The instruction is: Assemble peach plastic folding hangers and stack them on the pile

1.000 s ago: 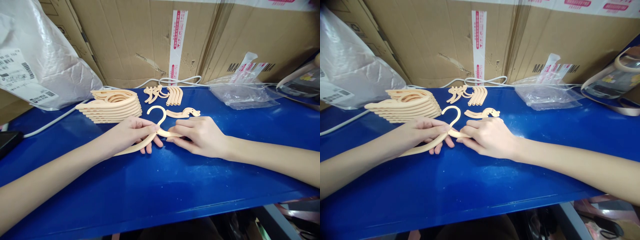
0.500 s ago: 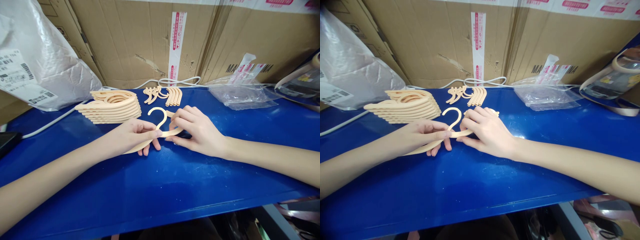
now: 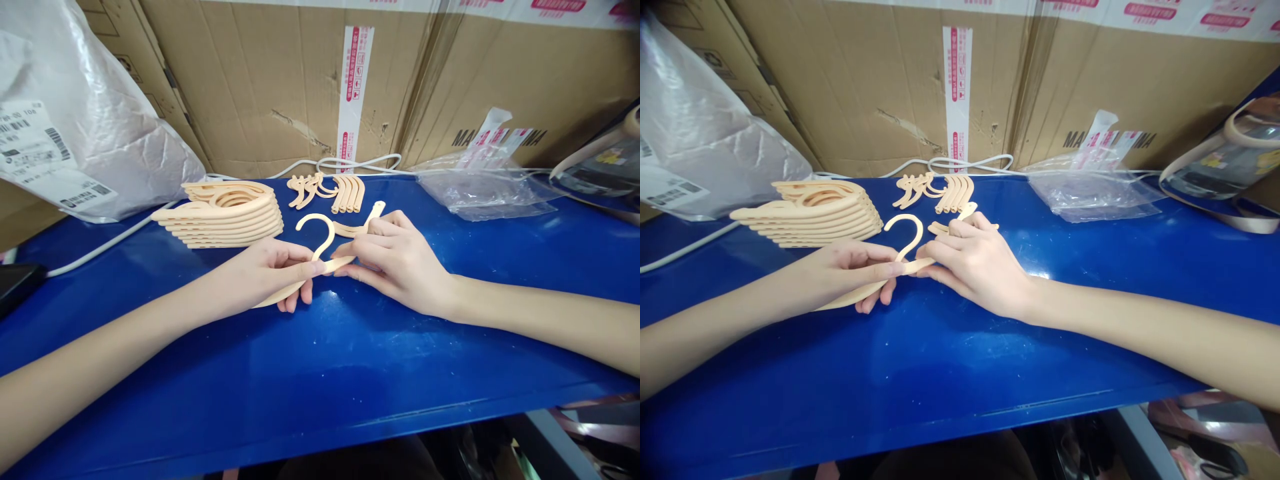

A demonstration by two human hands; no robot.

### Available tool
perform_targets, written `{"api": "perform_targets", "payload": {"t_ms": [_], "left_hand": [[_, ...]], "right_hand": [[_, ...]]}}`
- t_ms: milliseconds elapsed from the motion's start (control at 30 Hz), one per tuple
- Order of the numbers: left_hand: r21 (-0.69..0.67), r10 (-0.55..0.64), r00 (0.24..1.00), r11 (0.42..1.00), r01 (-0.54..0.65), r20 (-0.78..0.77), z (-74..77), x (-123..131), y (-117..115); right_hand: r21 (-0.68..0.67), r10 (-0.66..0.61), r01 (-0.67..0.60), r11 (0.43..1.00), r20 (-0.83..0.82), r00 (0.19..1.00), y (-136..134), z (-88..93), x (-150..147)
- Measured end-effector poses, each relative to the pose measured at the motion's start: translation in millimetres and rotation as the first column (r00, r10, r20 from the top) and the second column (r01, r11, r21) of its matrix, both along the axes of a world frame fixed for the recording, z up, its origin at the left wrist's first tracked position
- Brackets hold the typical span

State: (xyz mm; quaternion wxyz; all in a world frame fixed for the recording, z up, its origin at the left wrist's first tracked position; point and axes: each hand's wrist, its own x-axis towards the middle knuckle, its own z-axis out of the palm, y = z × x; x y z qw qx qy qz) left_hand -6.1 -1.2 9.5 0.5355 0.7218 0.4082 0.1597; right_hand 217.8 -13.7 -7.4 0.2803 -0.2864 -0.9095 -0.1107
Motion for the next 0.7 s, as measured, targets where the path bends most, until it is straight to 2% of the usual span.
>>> {"api": "perform_targets", "payload": {"t_ms": [233,700], "left_hand": [[0.074,-0.019,0.994,0.997,0.027,-0.112,2.0,-1.2,-3.0],[0.076,-0.021,0.994,0.997,0.029,-0.111,1.7,-0.8,-2.2]], "right_hand": [[-0.163,-0.003,0.002,0.987,-0.005,1.000,1.6,-0.1,-2.9],[-0.211,0.038,-0.047,0.976,-0.045,0.998,2.5,-0.7,-3.2]]}}
